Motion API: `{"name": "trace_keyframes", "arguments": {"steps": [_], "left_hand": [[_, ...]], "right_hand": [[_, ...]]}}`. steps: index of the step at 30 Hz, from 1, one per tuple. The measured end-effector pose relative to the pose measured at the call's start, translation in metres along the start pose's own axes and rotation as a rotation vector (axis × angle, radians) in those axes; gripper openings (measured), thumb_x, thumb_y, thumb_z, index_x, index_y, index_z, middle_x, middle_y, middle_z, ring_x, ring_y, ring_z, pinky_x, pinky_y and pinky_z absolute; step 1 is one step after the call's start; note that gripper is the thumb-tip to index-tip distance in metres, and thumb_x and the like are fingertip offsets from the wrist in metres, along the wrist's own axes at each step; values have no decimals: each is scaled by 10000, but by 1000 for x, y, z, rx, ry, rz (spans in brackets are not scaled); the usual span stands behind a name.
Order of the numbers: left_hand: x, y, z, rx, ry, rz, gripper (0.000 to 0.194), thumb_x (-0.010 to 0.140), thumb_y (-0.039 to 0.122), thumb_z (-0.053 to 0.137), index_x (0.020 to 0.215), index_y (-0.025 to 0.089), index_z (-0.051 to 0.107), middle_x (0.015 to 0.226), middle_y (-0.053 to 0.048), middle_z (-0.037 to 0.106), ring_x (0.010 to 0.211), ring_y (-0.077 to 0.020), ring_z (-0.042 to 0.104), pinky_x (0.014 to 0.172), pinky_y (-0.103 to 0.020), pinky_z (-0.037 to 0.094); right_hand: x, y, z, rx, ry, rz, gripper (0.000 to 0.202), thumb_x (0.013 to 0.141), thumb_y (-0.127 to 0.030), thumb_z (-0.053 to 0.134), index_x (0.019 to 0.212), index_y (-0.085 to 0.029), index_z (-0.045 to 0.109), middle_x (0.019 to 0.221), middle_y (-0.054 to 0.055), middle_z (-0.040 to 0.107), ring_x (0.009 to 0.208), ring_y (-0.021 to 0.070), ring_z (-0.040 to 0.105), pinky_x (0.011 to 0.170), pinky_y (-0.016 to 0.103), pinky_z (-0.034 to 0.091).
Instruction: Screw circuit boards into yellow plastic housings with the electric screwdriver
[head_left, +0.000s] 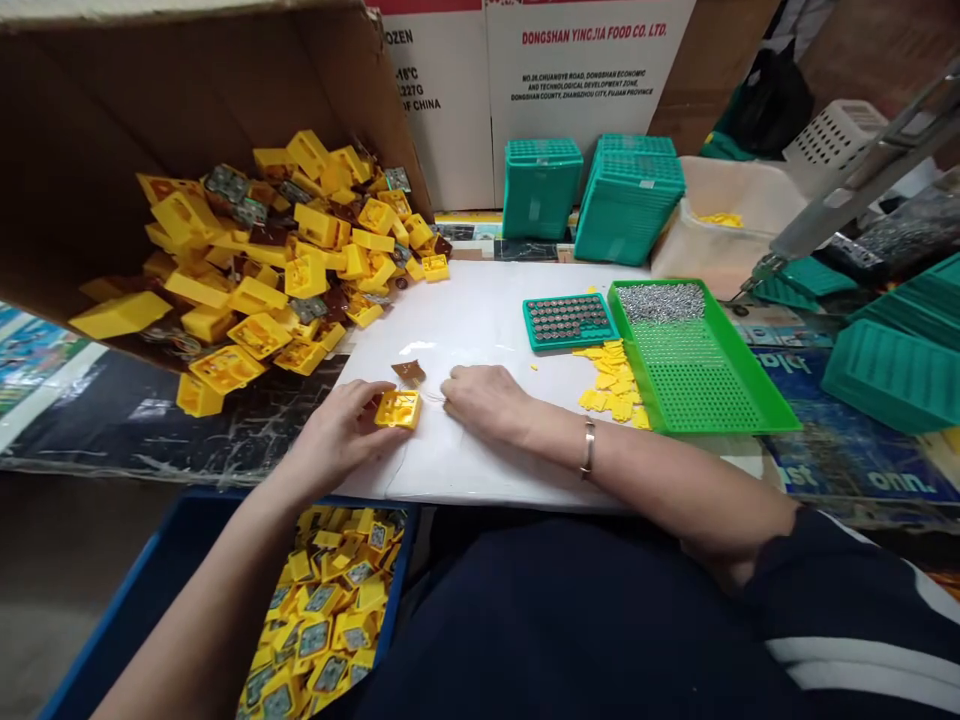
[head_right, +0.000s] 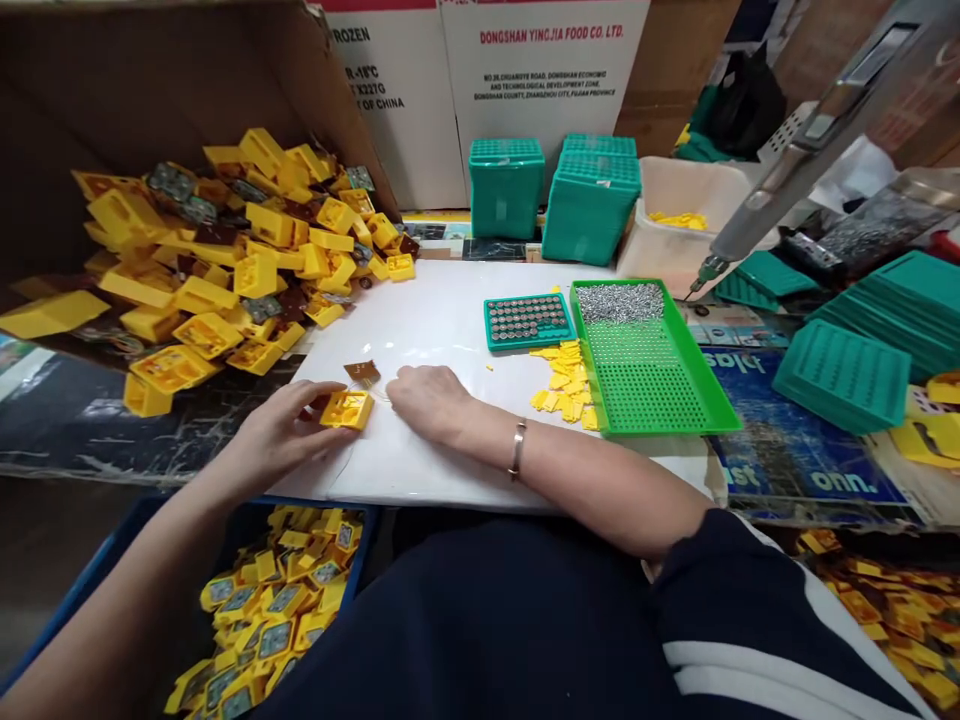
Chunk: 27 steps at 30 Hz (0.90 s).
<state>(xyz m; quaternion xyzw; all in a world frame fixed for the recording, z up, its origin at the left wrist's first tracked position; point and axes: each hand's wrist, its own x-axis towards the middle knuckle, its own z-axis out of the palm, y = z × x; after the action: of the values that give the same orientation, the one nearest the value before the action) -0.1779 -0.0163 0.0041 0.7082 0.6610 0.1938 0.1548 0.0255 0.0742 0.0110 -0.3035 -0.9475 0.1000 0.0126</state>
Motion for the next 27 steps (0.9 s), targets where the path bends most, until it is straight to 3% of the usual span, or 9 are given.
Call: {"name": "trace_keyframes", "arguments": {"steps": [4,9,13,15,17,21,24,27], "left_hand": [[-5,40,15,-207,-70,-60,472,760,520,669,1078,188,561,987,-62,613,752,-185,550,697,-335,459],[-5,95,40,-756,-342,-143,380,789,459,680,1029,203,537,871,-4,586,725,-145,552,599,-254,441],[1,115,58,-1056,-437,-228,411,767,392,723,1057,203,501,895,2,580,724,-130,558,547,-223,468],[4,121,66,-1086,-405,-240,418,751,354,745,1052,200,498,911,1,582,748,-129,562,555,-217,485],[7,126,73,-1101,-363,-229,428,748,317,753,1069,203,494,942,-6,594,799,-136,578,609,-228,510],[12,135,78,-1169,-374,-174,431,767,264,744,1102,214,477,995,-18,617,888,-153,607,759,-277,523],[16,140,77,-1204,-442,-173,461,784,235,727,1148,237,446,949,-4,626,872,-153,620,756,-271,508],[17,144,76,-1262,-503,-163,462,795,197,709,1158,250,428,931,4,635,878,-146,624,755,-250,490]], "right_hand": [[-52,25,-7,-61,-9,62,226,927,-189,459,928,-129,677,960,121,651,841,199,602,607,279,373],[-102,47,0,101,1,76,196,922,-171,504,919,-136,697,893,83,635,771,142,561,669,264,387],[-117,56,7,659,257,248,146,884,-180,570,938,-132,698,888,60,670,797,125,586,756,263,455],[-121,60,7,1007,279,315,172,879,-231,581,984,-138,681,851,30,676,688,97,572,670,240,472],[-127,62,5,1187,240,287,202,876,-269,588,1010,-139,668,843,20,673,633,85,557,618,230,473],[-137,68,-1,953,303,41,122,881,-219,603,953,-151,674,911,38,668,829,114,606,786,252,481],[-141,71,-8,661,308,-135,149,915,-220,564,987,-148,672,892,54,635,823,128,584,765,254,470],[-141,70,-19,492,227,-165,132,911,-194,567,958,-146,681,873,49,615,812,125,571,745,237,454]]}}
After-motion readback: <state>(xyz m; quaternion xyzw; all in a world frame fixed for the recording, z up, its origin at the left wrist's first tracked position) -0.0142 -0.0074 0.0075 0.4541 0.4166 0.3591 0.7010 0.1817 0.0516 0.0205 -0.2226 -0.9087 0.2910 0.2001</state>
